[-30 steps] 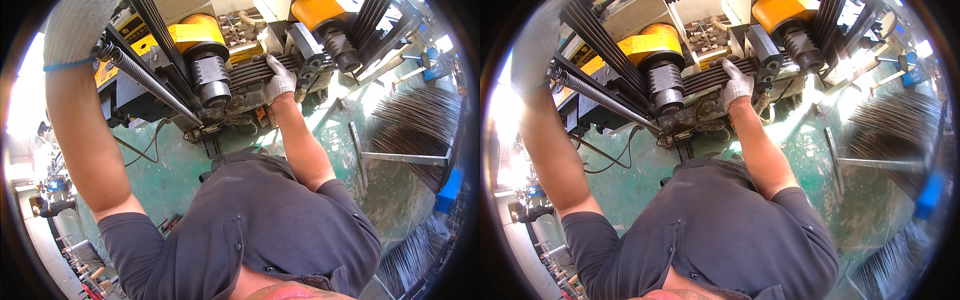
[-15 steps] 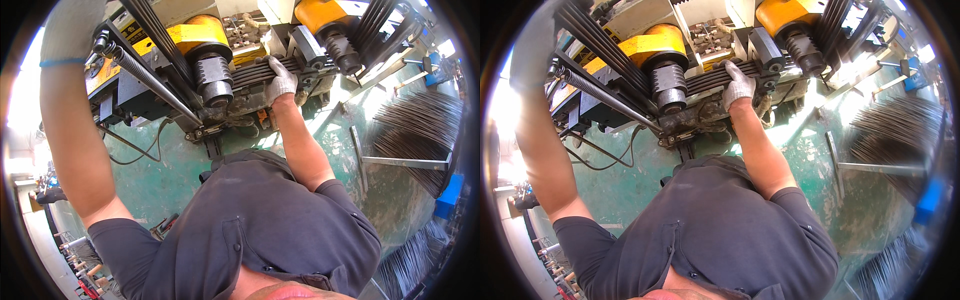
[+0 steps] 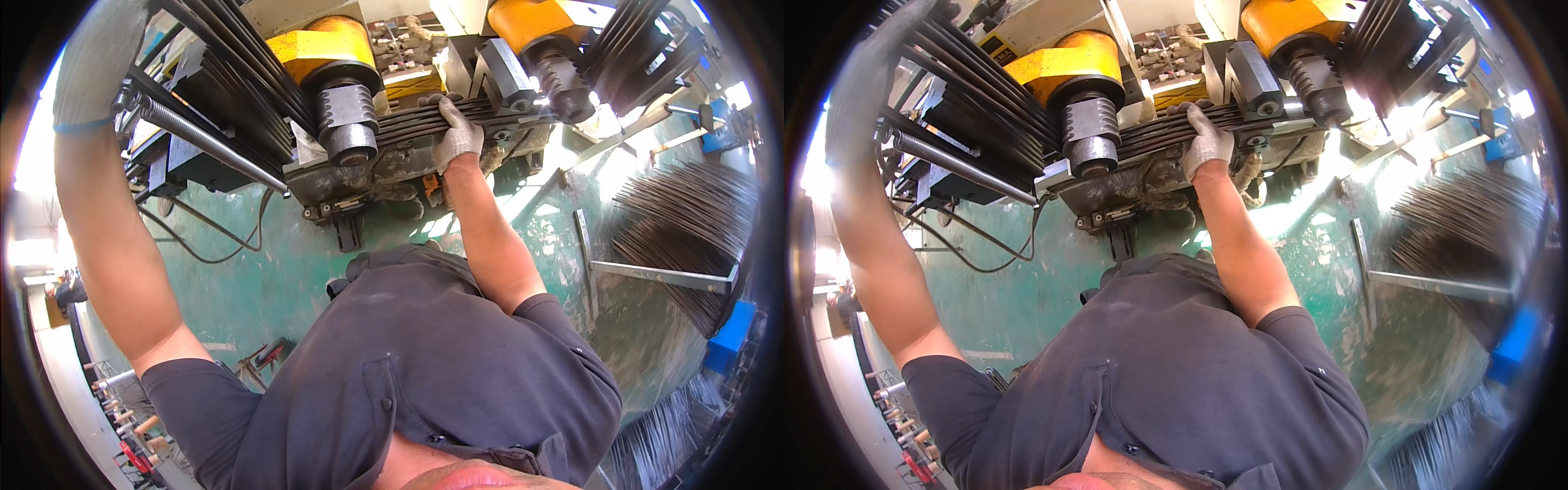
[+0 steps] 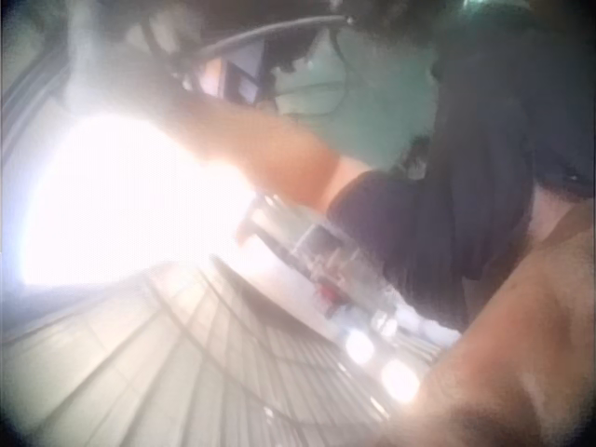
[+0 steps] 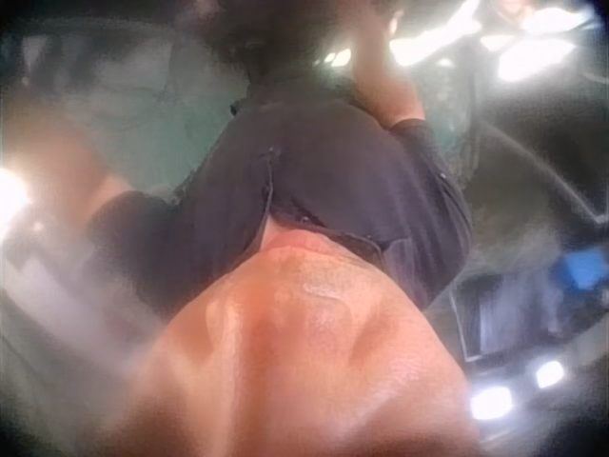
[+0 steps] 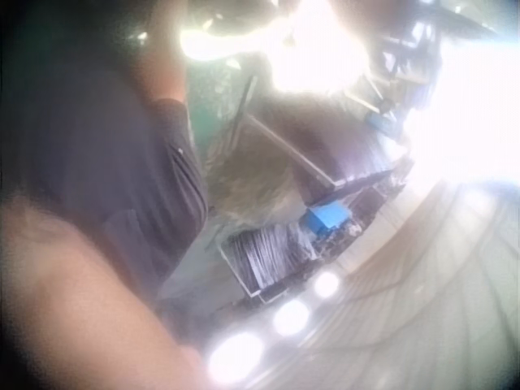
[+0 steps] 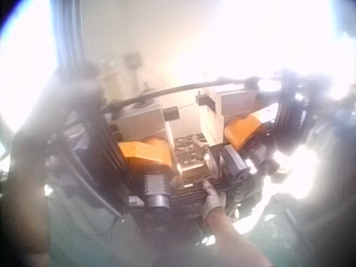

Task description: The person takes bent metal rods from a machine, places them onto a large stack on the floor, and then feeds a new bundle of straight rods into the machine's rollers to be bent.

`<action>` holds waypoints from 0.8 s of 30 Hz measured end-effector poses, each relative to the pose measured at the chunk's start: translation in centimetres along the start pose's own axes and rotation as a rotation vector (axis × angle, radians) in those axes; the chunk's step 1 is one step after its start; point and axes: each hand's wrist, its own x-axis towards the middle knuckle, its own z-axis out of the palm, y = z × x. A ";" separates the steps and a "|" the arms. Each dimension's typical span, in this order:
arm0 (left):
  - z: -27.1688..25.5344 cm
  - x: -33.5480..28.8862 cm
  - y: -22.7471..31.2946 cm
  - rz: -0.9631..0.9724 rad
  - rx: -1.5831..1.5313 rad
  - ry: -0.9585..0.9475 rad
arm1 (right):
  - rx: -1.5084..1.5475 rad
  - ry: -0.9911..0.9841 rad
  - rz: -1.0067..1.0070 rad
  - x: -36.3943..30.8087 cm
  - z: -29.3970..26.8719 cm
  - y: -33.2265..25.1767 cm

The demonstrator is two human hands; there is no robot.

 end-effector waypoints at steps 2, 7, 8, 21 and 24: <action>0.8 0.5 -0.7 -0.014 -0.042 0.001 | -0.005 0.031 -0.032 -0.1 0.1 -0.9; -0.1 1.7 -0.5 -0.080 -0.036 -0.108 | 0.019 0.035 -0.058 0.2 -0.5 -0.9; 0.2 1.8 0.2 -0.140 -0.006 -0.067 | 0.015 0.045 -0.028 0.3 -0.7 -1.0; 1.1 1.8 -2.5 -0.130 0.144 -0.016 | -0.004 -0.010 0.068 0.7 -2.1 -1.8; 1.5 2.5 -3.4 -0.040 -0.011 -0.210 | -0.056 0.119 0.037 1.7 -3.1 -1.6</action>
